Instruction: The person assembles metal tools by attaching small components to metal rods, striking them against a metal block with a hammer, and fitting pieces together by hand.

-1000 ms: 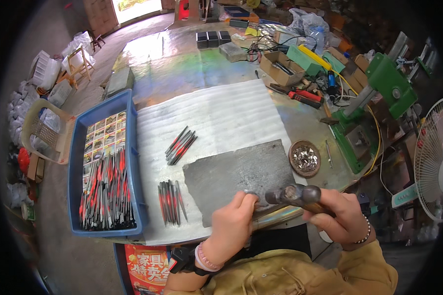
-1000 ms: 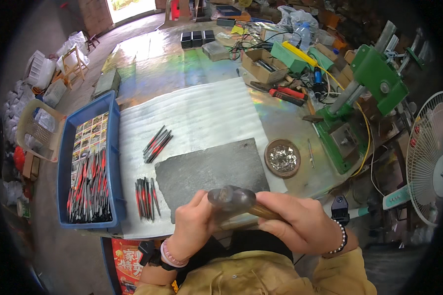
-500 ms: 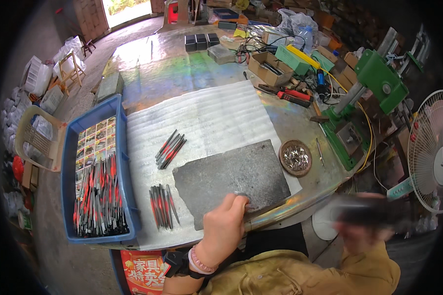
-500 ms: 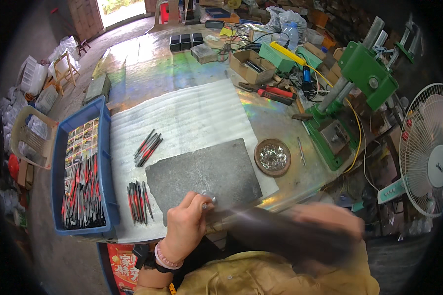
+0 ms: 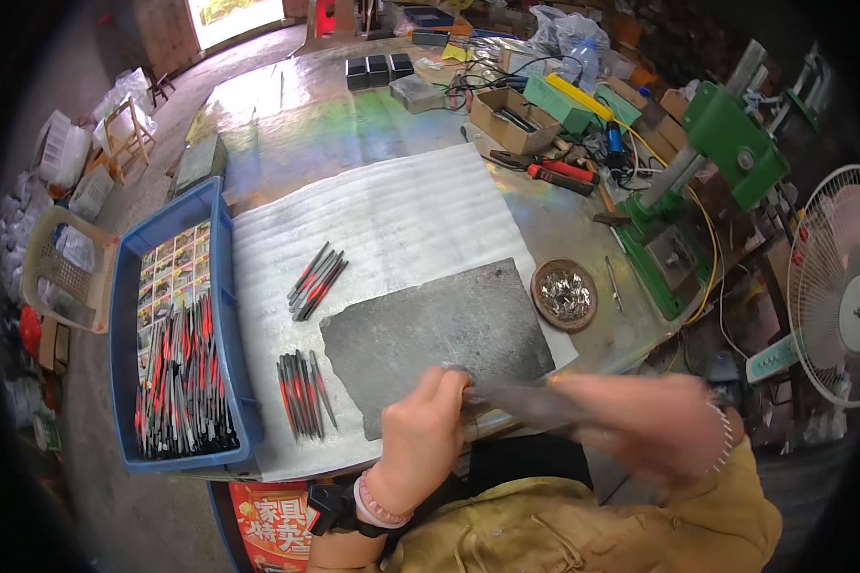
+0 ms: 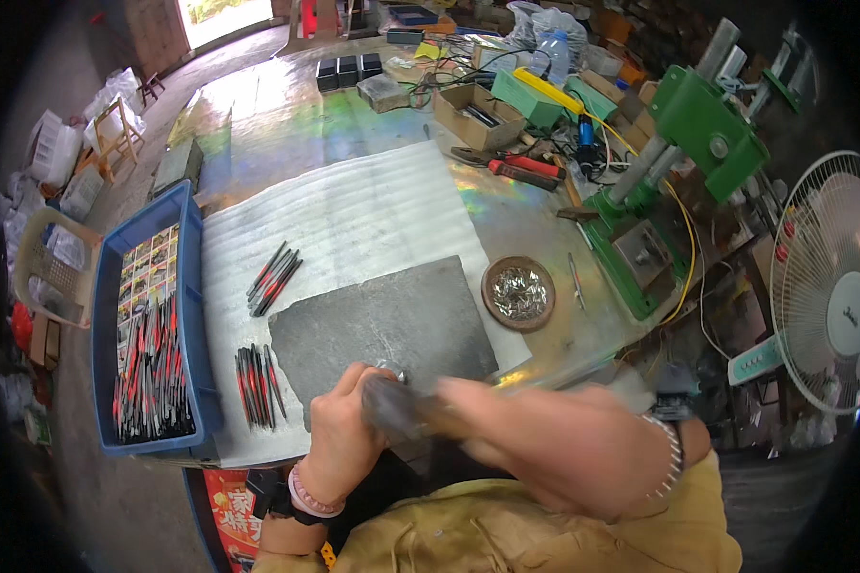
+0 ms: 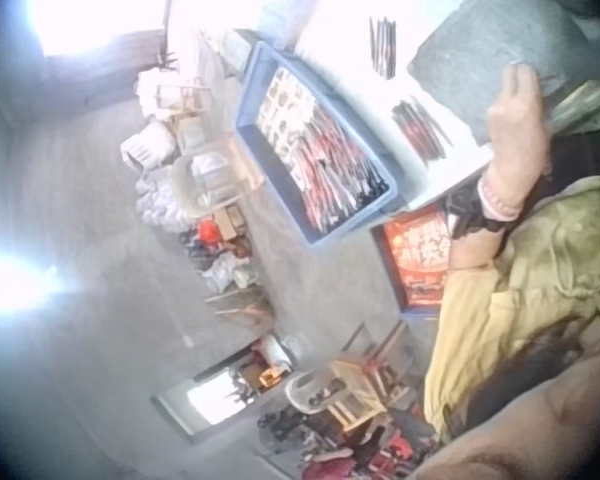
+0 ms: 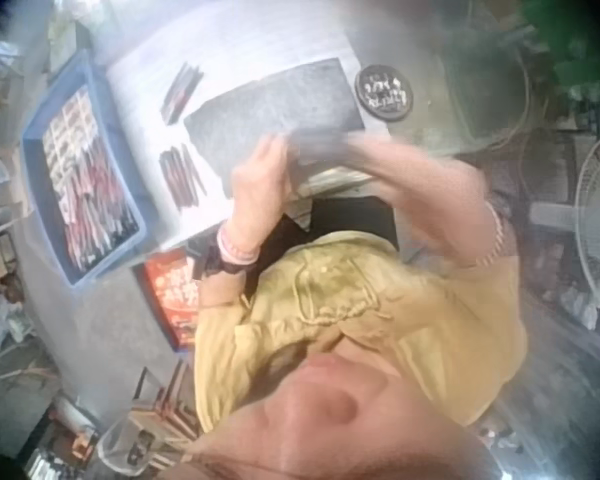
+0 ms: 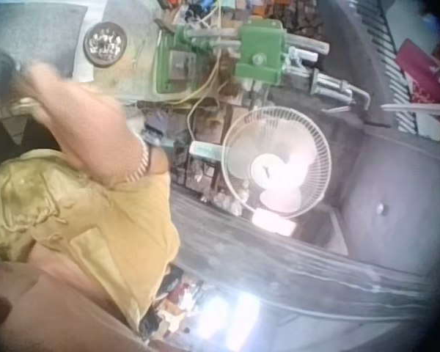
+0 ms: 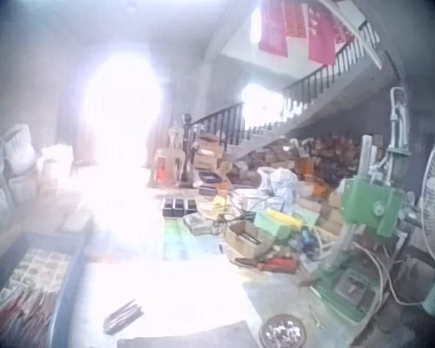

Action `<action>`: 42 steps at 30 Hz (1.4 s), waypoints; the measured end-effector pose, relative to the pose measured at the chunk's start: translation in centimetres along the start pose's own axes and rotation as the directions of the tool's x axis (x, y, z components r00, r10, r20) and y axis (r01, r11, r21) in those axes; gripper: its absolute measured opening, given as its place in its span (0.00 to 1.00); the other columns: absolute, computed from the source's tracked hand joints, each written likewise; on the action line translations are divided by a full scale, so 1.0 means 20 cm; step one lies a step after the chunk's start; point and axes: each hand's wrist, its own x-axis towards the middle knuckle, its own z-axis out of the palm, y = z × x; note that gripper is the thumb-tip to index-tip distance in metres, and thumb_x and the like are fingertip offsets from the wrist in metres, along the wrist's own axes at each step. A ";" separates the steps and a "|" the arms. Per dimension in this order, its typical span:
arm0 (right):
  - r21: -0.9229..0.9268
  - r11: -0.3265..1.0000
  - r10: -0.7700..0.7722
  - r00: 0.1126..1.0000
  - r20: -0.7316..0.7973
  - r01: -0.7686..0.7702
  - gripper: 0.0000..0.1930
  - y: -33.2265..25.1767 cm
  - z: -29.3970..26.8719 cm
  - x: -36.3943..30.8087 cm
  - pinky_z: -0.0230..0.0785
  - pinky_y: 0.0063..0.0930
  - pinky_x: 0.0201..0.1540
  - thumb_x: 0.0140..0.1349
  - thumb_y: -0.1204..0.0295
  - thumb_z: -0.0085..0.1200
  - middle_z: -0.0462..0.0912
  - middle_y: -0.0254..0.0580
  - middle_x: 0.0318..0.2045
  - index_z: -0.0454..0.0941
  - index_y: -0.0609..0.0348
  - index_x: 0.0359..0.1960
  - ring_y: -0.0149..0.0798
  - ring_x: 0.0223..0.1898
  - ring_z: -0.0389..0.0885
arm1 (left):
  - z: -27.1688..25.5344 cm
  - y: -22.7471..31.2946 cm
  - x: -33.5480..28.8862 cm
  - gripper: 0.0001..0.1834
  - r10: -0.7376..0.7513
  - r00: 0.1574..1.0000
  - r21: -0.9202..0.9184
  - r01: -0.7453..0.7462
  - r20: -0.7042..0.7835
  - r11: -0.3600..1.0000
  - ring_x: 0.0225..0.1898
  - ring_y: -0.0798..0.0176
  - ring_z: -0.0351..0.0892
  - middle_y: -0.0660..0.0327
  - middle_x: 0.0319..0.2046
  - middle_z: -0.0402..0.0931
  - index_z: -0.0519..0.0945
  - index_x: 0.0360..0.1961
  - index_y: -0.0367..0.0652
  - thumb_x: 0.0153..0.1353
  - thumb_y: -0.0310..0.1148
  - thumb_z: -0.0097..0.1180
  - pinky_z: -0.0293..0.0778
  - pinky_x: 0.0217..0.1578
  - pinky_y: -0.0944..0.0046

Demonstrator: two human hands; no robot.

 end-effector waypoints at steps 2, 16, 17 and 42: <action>0.201 0.871 -0.442 0.894 -0.077 0.448 0.24 -0.10 -0.09 0.06 0.72 0.26 0.27 0.53 0.73 0.58 0.79 0.43 0.29 0.69 0.60 0.54 0.38 0.25 0.79 | -0.03 -0.02 0.00 0.12 -0.013 1.000 0.005 0.013 -0.008 1.000 0.23 0.48 0.75 0.56 0.26 0.70 0.73 0.33 0.44 0.46 0.17 0.50 0.70 0.21 0.56; 0.091 0.967 -0.215 0.954 -0.211 0.238 0.21 0.09 0.37 0.25 0.68 0.38 0.35 0.53 0.78 0.53 0.74 0.49 0.35 0.68 0.61 0.51 0.52 0.35 0.75 | -0.21 -0.01 -0.11 0.11 -0.504 0.782 -0.914 0.404 0.367 -0.039 0.21 0.62 0.79 0.50 0.33 0.75 0.72 0.37 0.33 0.64 0.33 0.49 0.77 0.23 0.68; 0.061 0.975 -0.199 0.962 -0.186 0.214 0.20 0.08 0.38 0.25 0.67 0.38 0.38 0.53 0.79 0.53 0.74 0.51 0.36 0.68 0.62 0.50 0.53 0.37 0.74 | -0.21 -0.01 -0.12 0.11 -0.518 0.773 -0.911 0.410 0.367 -0.033 0.21 0.62 0.79 0.50 0.33 0.75 0.72 0.37 0.33 0.64 0.33 0.49 0.77 0.23 0.68; 0.363 0.884 0.422 0.836 -0.352 -0.293 0.08 1.13 0.47 0.51 0.63 0.36 0.26 0.44 0.73 0.49 0.71 0.50 0.18 0.71 0.67 0.23 0.42 0.22 0.70 | -0.14 0.07 -0.16 0.09 -0.571 0.709 -0.631 0.676 0.414 0.381 0.18 0.76 0.70 0.60 0.24 0.77 0.74 0.41 0.35 0.61 0.27 0.50 0.65 0.18 0.78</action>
